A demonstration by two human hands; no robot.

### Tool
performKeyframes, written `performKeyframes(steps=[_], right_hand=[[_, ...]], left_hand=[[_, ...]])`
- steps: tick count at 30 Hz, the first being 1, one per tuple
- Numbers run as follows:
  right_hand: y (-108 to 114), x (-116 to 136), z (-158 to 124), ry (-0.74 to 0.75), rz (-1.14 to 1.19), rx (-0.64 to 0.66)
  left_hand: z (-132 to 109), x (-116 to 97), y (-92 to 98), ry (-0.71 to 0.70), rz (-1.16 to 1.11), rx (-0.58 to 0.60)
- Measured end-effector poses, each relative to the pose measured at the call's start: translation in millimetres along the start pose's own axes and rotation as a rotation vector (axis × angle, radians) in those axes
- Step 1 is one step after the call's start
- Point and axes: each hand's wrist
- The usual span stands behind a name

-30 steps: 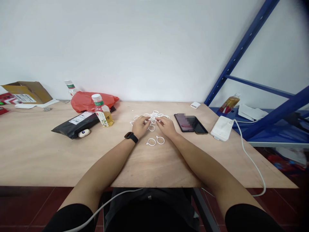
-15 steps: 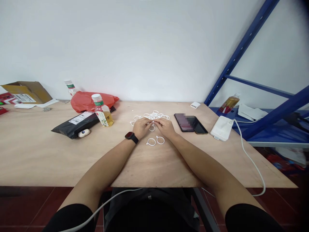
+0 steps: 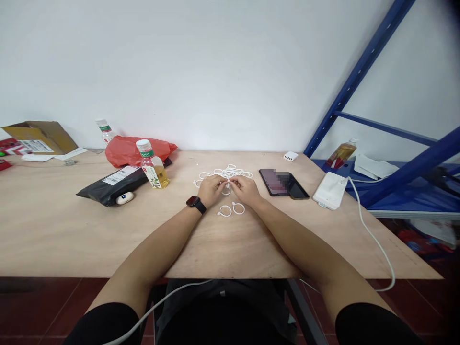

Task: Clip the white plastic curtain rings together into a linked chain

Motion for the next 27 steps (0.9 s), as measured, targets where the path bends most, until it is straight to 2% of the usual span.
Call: performKeyframes(steps=[5,8,11,13,19,24,27], right_hand=[[-2.8,0.6,0.0,0.023,-0.009,-0.024],[-2.4,-0.4,1.1,-0.032,-0.060,-0.060],[-1.0,-0.7,2.7,-0.079,-0.131,-0.037],[-0.3,-0.8,3.5,-0.118,-0.202,-0.008],[-1.1,0.1,3.1,-0.202,-0.389,0.161],[1.4,-2.1,4.9,-0.202,-0.325,0.074],[4.5,-6.7,6.5,-0.186,-0.332,0.097]], left_hand=[[0.4,-0.7,-0.4,0.064,0.021,0.047],[0.0,-0.6,-0.1,0.194,0.121,0.093],[-1.5,1.3,0.1,0.337,0.169,0.142],[-3.3,3.9,-0.2,0.375,0.172,0.146],[-10.3,12.9,-4.3,0.340,0.169,0.137],[-12.6,14.0,-8.5,0.285,0.193,0.121],[-11.6,13.2,-8.2,0.288,0.192,0.131]])
Point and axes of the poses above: each hand's wrist, its own z-axis towards the middle knuckle, its own y-axis out of the back of the hand, x = y × z, and after that the axes turned 11 degrees about -y, right-handed
